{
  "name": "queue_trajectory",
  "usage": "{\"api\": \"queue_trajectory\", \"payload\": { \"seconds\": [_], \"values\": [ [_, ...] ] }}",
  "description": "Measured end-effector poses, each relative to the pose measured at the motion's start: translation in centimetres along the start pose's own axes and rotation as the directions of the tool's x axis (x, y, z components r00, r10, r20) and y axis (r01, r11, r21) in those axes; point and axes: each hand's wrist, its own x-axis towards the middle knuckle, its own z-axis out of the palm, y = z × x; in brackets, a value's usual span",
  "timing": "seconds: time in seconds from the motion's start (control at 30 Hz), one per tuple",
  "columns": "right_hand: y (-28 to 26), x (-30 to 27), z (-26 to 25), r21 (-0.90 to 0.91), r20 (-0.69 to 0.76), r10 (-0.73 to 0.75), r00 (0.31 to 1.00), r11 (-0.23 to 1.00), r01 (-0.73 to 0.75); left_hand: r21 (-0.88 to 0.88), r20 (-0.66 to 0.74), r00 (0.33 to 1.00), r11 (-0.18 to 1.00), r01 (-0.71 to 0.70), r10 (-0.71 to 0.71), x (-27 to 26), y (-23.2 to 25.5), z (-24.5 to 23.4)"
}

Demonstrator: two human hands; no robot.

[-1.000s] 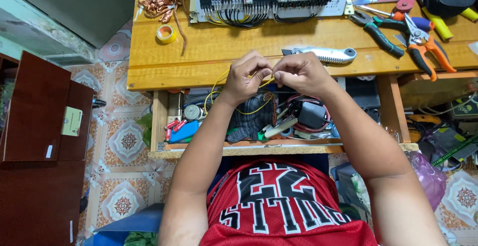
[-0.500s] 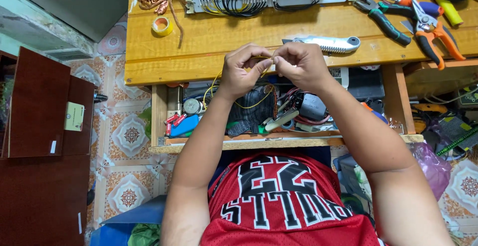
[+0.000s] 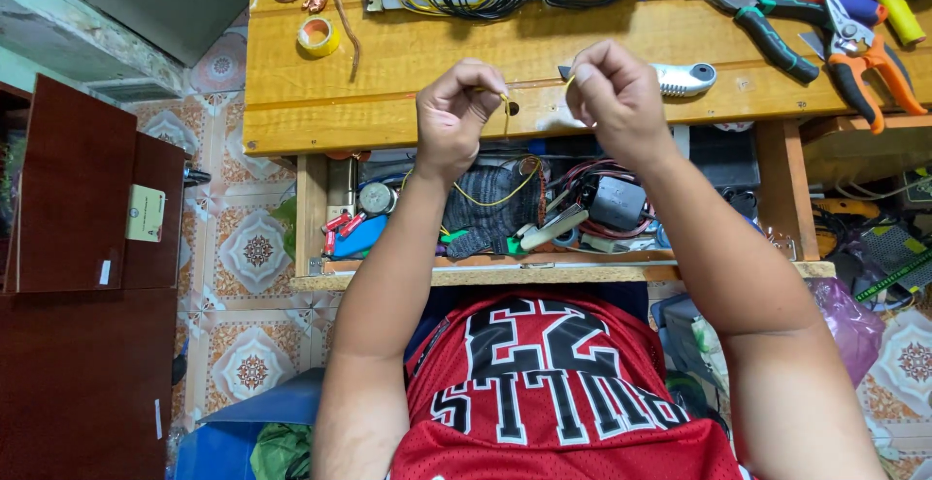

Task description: Stripping insulation from electrical wires and twisting the ends for connection

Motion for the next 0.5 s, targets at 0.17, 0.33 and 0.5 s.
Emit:
{"api": "queue_trajectory", "payload": {
  "seconds": [0.17, 0.33, 0.5],
  "values": [
    [-0.4, 0.3, -1.0, -0.076, -0.073, 0.114, 0.991, 0.990, -0.119, -0.020, -0.051, 0.997, 0.998, 0.054, -0.054, -0.2, -0.3, -0.1],
    [-3.6, 0.0, -0.3, -0.168, 0.325, 0.166, 0.931, 0.979, -0.116, -0.168, -0.109, 0.993, 0.984, -0.065, 0.047, 0.0, -1.6, 0.1],
    [-4.3, -0.2, 0.7, -0.229, 0.442, 0.201, 0.874, 0.968, -0.107, -0.172, -0.114, 0.993, 0.984, -0.038, 0.018, 0.1, -0.6, 0.3]
  ]
}}
